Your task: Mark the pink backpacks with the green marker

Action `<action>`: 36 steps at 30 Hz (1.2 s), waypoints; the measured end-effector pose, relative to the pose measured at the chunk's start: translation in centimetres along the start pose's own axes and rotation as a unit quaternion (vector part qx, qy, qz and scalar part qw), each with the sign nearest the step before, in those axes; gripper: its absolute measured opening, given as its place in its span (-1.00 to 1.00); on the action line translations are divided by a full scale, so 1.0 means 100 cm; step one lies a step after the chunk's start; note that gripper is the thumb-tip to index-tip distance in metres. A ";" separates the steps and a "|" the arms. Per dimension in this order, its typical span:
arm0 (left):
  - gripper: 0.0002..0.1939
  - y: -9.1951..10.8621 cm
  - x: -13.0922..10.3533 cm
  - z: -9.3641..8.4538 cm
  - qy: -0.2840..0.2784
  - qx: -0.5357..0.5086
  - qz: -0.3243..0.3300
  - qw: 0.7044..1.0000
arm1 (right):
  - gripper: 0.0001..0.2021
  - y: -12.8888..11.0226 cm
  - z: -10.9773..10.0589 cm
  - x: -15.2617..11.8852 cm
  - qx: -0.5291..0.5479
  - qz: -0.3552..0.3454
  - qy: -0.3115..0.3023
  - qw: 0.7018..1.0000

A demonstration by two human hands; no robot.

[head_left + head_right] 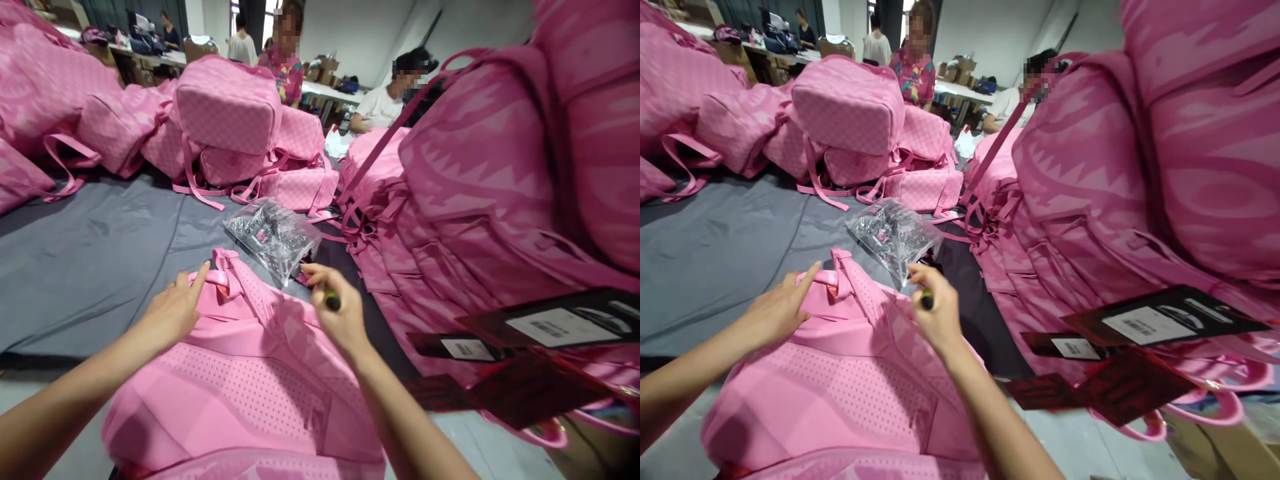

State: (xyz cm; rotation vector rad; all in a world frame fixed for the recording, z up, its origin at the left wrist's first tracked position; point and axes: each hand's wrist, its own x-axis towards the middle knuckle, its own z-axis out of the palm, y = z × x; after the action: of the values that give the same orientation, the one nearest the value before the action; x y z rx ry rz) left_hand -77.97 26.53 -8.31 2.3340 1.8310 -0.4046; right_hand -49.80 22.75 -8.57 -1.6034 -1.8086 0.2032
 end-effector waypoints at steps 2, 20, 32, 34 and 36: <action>-0.11 0.000 0.002 0.002 -0.001 -0.001 -0.005 1.000 | -0.68 0.044 -0.001 0.021 -0.213 0.055 -0.068 0.973; -0.07 -0.006 0.012 0.016 0.007 -0.042 -0.011 0.999 | -0.74 0.134 0.055 0.042 -0.397 -0.015 -0.253 0.882; -0.43 0.019 -0.019 -0.012 0.254 -0.452 0.107 0.848 | -0.62 0.038 -0.015 0.014 -0.219 -0.205 0.007 0.954; -0.55 0.040 -0.027 -0.016 0.117 -0.583 0.141 0.792 | -0.68 0.005 -0.017 0.000 -0.092 -0.342 0.063 0.933; -0.61 0.055 -0.034 -0.014 0.004 -0.657 0.173 0.733 | -0.68 -0.023 -0.016 -0.014 -0.019 -0.428 0.060 0.901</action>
State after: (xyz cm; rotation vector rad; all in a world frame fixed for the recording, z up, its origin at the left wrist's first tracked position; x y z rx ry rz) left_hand -73.21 22.37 -6.22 1.4631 0.9368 0.7409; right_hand -50.79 20.48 -6.67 -0.6908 -2.2363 -0.3312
